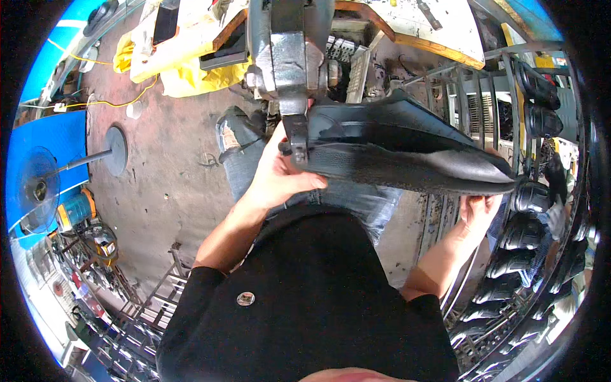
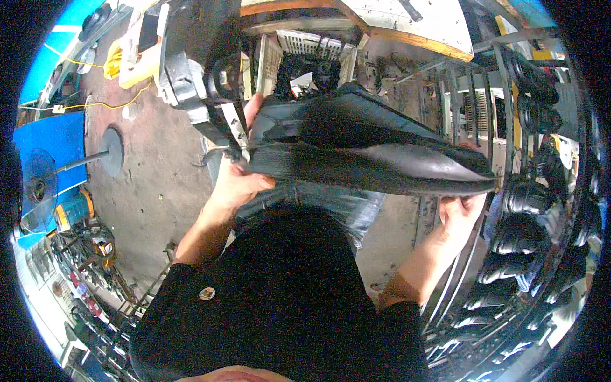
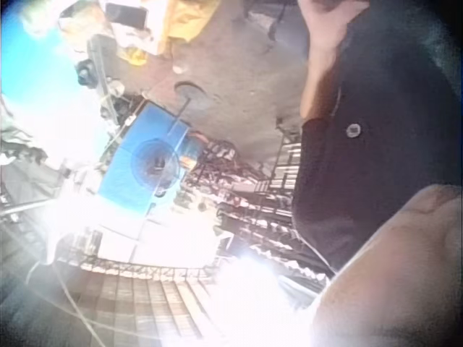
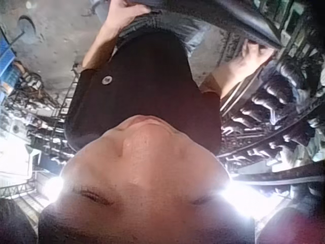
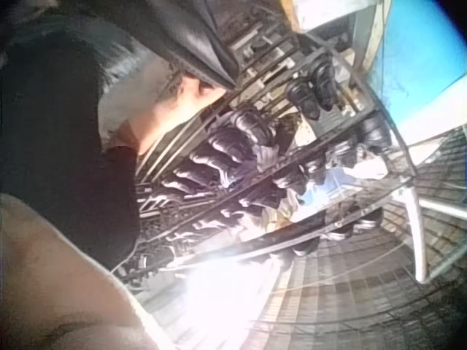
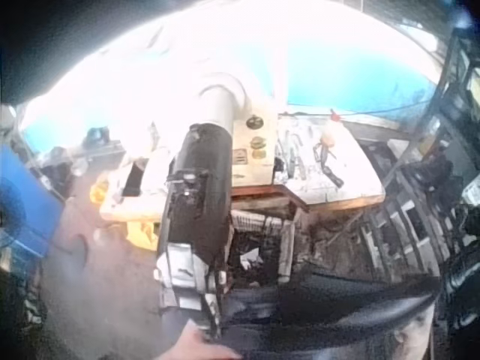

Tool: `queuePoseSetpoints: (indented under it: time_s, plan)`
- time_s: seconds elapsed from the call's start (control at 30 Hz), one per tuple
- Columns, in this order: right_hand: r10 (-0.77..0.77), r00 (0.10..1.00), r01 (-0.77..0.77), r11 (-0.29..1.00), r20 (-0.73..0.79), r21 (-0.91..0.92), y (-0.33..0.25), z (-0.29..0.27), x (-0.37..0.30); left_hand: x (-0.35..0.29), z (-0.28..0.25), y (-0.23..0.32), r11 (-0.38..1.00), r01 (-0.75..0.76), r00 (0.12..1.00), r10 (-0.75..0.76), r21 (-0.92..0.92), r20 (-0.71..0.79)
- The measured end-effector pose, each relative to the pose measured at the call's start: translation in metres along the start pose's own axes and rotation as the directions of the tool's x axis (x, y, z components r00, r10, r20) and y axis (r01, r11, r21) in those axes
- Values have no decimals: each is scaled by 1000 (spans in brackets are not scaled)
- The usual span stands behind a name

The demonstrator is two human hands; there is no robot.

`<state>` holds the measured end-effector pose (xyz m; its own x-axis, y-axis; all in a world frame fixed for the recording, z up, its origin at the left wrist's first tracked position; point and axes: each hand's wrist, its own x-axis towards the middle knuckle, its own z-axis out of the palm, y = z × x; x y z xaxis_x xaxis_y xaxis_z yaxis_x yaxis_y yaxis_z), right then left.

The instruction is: Manufacturing shoes using a specialized stitching or lasting machine.

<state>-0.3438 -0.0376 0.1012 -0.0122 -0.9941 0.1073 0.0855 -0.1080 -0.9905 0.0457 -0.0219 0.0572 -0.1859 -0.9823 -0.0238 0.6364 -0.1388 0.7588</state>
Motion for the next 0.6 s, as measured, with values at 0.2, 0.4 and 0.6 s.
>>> queuePoseSetpoints:
  time_s: [0.2, 0.4, 0.6]
  plan:
    - [-20, 997, 15, 998, -69, -65, 0, 2, -6, 4, -2, -4, 992, -96, 994, 91, 77, 64]
    - [-46, 997, 58, 982, 69, -181, -22, 49, 13, -13, -31, 4, 998, -8, 994, 1, -61, -111]
    - [217, 969, -216, 976, 114, -27, 0, 109, 18, -34, -54, 23, 996, -91, 946, 94, 22, -309]
